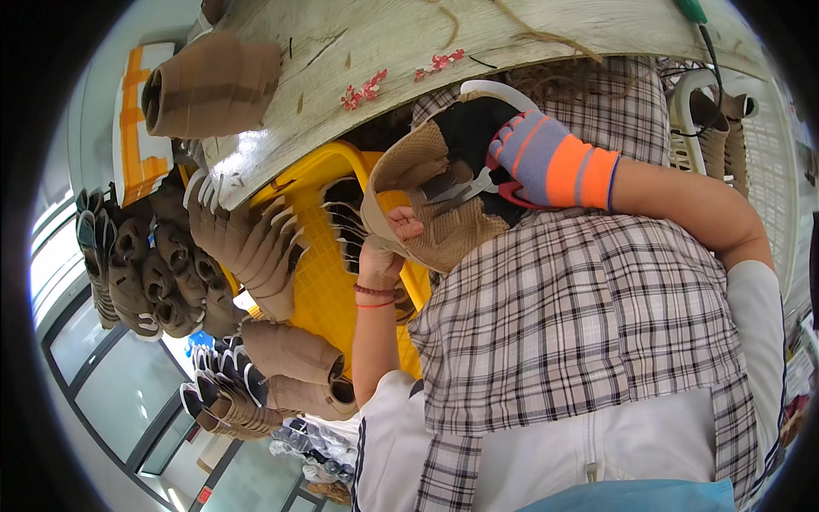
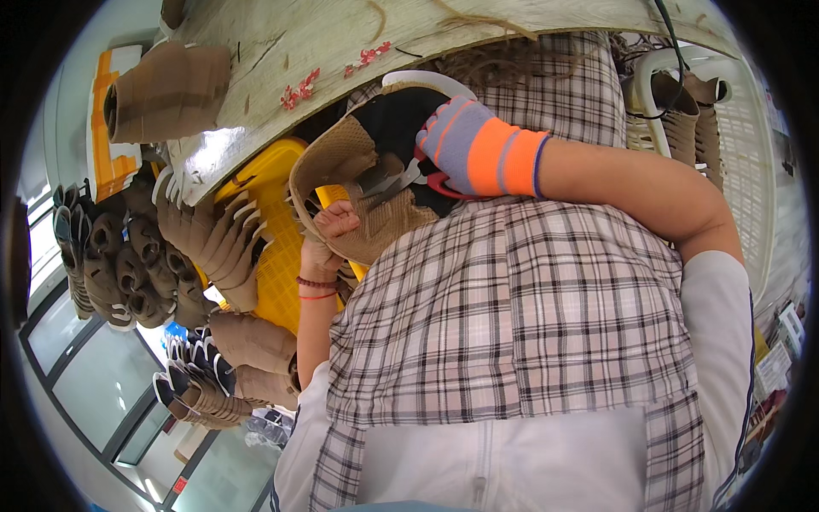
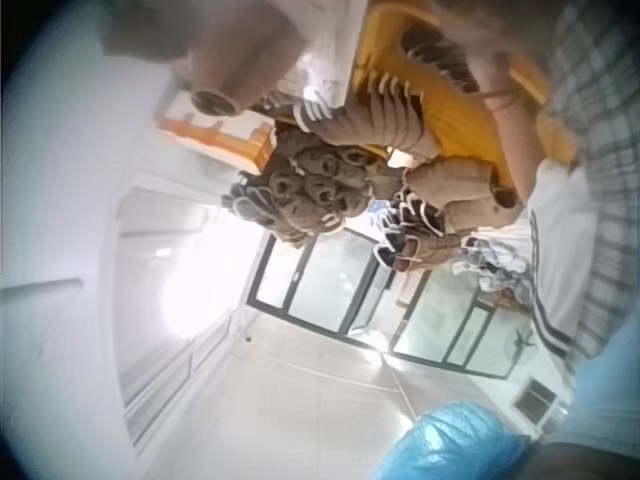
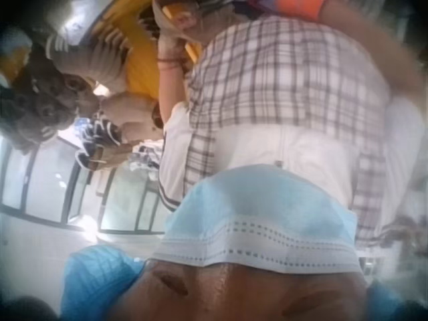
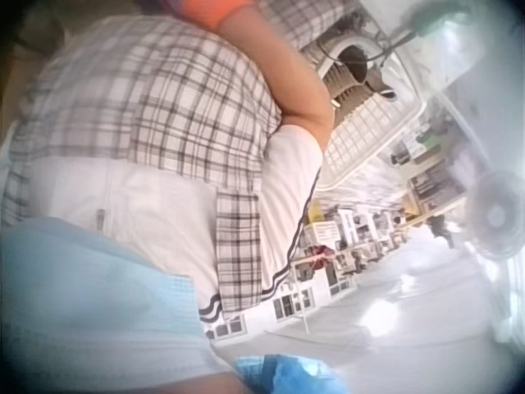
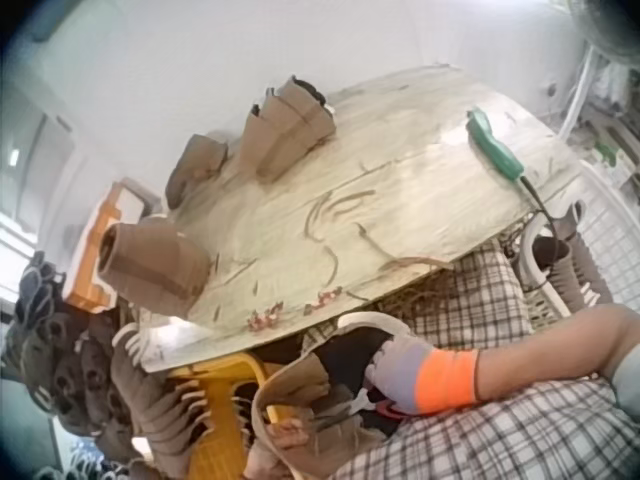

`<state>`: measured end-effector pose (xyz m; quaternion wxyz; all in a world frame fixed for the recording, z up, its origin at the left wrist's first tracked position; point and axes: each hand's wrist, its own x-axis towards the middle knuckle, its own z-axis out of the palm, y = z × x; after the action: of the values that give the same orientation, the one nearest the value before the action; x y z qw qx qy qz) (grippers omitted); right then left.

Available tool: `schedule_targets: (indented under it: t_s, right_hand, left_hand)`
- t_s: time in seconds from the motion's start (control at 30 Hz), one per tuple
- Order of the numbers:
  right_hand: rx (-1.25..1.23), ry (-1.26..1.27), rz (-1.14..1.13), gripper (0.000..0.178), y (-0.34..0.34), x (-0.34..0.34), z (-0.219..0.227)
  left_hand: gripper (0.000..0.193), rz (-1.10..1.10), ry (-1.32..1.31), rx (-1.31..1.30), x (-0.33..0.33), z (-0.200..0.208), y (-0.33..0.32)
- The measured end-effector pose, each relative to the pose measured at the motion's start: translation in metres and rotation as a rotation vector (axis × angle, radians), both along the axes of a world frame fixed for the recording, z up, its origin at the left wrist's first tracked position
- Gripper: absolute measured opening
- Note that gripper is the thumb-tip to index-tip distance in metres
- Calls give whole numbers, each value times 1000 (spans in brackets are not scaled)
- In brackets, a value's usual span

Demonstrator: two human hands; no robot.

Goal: The person uses a green electric cutter to trim the edges of brown shoe uppers on a wooden workbench. They then switch to scissors to trim the interior lining of the uppers. Finished pieces are placed on the table.

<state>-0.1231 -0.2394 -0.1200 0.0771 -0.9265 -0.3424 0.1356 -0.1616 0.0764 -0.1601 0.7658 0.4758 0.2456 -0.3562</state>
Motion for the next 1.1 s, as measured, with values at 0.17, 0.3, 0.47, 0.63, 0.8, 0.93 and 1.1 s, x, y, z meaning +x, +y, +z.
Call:
schedule_targets:
  t_s: [0.17, 0.3, 0.47, 0.63, 0.8, 0.93, 1.1]
  right_hand:
    - [-43, -41, -3, 30, 16, 3, 6]
    - [-16, -70, 16, 25, 20, 6, 2]
    - [0, 116, -124, 25, 12, 6, 2]
    - [109, 87, -172, 33, -34, -4, 3]
    - [96, 146, -48, 32, -28, -6, 8]
    - [-52, 66, 26, 29, -16, 0, 8]
    - [-84, 94, -93, 32, -39, -5, 3]
  left_hand:
    - [21, 36, 18, -27, -5, -15, 6]
    - [21, 42, -16, -8, -5, -7, -1]
    - [29, 10, -65, -16, -6, -3, -4]
    - [34, 16, -147, -1, -9, -8, -3]
    - [34, -11, -101, 75, -8, -8, 1]
    - [29, 28, -62, 40, -13, -18, 12]
    - [32, 34, -67, 44, -13, -15, 5]
